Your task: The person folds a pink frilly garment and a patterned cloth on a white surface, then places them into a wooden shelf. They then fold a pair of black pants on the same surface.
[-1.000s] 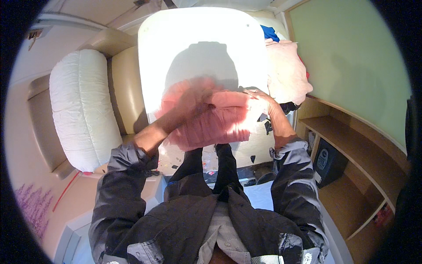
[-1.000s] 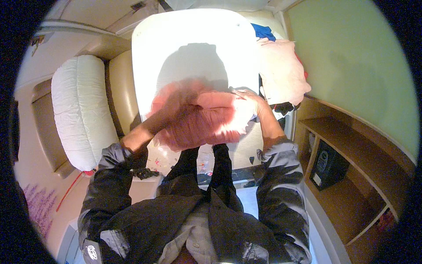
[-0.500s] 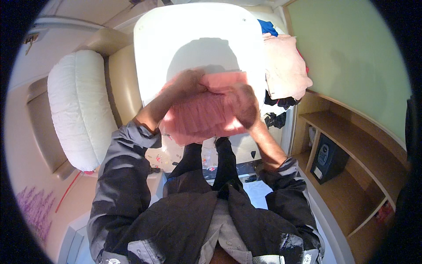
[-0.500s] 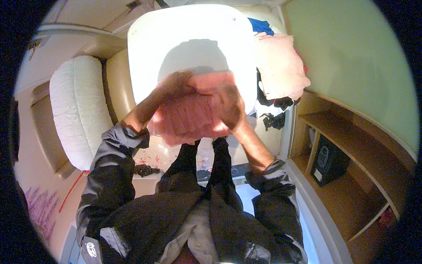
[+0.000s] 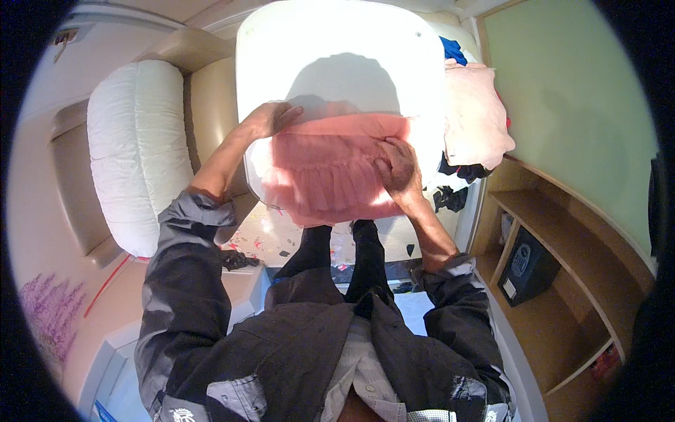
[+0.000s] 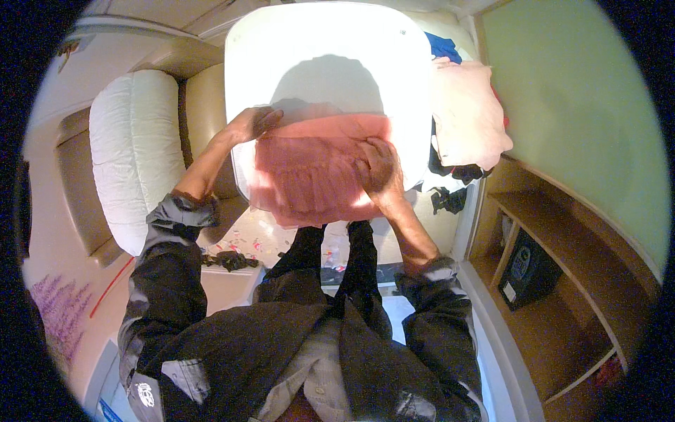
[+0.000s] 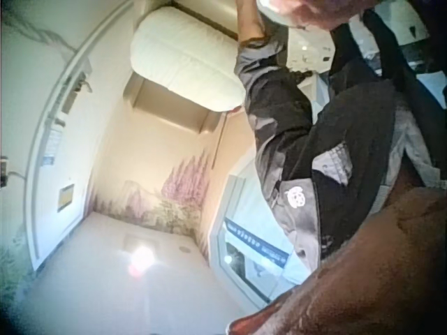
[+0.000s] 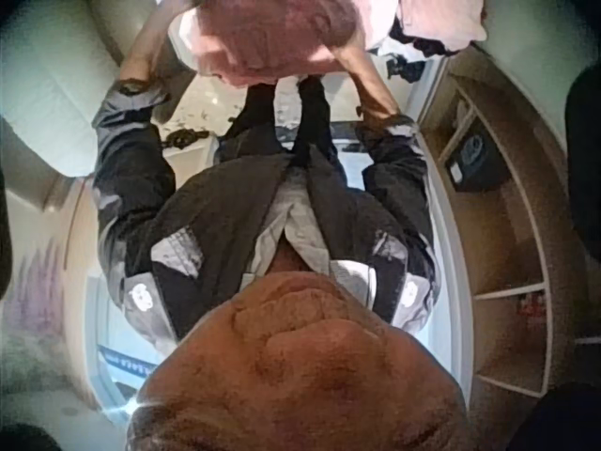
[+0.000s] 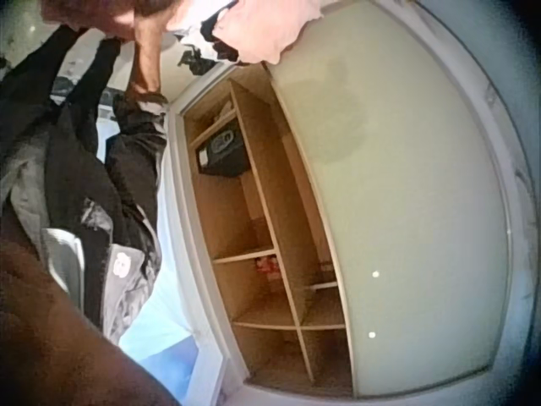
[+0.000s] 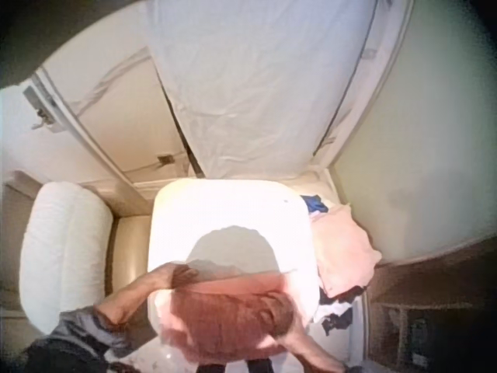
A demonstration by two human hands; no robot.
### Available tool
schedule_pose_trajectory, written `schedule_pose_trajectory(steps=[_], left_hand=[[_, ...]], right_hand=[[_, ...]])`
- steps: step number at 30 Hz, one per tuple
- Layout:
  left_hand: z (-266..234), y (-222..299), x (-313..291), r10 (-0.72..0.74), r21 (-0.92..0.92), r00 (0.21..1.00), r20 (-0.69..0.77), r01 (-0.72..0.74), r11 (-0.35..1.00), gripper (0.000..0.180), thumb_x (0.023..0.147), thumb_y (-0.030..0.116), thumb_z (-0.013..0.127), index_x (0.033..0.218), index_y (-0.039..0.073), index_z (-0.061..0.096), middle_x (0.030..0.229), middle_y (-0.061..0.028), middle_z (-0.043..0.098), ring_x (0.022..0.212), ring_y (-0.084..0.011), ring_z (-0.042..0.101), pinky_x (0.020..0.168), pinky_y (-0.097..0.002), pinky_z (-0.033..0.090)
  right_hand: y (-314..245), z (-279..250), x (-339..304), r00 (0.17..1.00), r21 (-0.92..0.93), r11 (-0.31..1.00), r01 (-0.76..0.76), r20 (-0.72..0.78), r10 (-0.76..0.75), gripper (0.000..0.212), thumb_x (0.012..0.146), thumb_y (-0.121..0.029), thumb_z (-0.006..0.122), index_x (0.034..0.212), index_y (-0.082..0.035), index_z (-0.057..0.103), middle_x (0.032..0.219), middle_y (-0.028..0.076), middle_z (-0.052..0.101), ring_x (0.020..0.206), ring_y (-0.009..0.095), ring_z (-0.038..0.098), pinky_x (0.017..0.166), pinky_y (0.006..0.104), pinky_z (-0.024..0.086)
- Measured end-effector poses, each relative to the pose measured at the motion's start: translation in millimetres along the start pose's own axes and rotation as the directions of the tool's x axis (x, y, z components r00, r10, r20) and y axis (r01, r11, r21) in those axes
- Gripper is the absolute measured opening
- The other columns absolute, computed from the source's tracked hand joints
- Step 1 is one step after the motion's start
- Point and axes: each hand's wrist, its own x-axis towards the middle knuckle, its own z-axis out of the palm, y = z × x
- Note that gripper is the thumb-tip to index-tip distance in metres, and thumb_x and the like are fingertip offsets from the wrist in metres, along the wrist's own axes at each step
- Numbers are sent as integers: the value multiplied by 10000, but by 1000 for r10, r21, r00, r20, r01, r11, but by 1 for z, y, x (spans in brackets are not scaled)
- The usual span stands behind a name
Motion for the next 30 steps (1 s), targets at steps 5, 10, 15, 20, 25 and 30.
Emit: schedule_pose_trajectory(steps=[5,10,15,20,25,30], left_hand=[[11,4,-9,121,-152,968,-222,-157,976,482,993,470,674,1172,23,697,1107,-182,726,1008,-333,690,915,-442,533],[15,46,-1,346,-54,936,-66,-349,935,629,886,484,791,1285,18,654,1224,-196,709,1120,-325,684,1004,-452,529],[29,63,27,341,-19,926,163,-342,939,787,737,459,875,1336,15,626,1244,-224,699,1157,-373,673,996,-464,519],[32,91,24,249,-28,930,269,-251,968,802,757,437,872,1367,-9,604,1273,-209,693,1197,-337,656,1039,-450,505],[43,70,15,199,-429,911,362,-26,903,766,790,155,860,1459,3,520,1343,-159,660,1251,-290,621,1087,-418,485],[53,107,-21,348,-552,867,358,-104,828,752,821,-6,791,1506,31,485,1383,-100,640,1286,-233,588,1109,-355,463]], right_hand=[[-14,-8,-1,1000,-16,1000,-2,-10,2,390,878,-129,735,1252,-41,671,1332,166,625,1278,361,556,1101,453,449],[-46,-23,-22,957,36,999,-3,-289,13,389,862,-71,711,1246,-41,654,1299,174,628,1222,409,560,1055,497,460],[-79,17,-121,872,435,820,-372,-139,470,251,856,-81,768,1027,-16,596,1094,142,665,993,206,637,860,366,533],[-97,44,-140,584,859,104,-501,246,774,515,866,-240,857,1234,-44,554,1168,83,645,1075,209,640,897,371,541],[-68,102,-111,551,978,-193,-80,205,809,575,902,-158,798,1388,-57,507,1305,98,615,1164,244,628,980,383,546],[-58,113,-92,551,987,-105,-121,154,820,662,870,-116,799,1448,-62,481,1369,81,598,1203,217,607,975,395,550]])
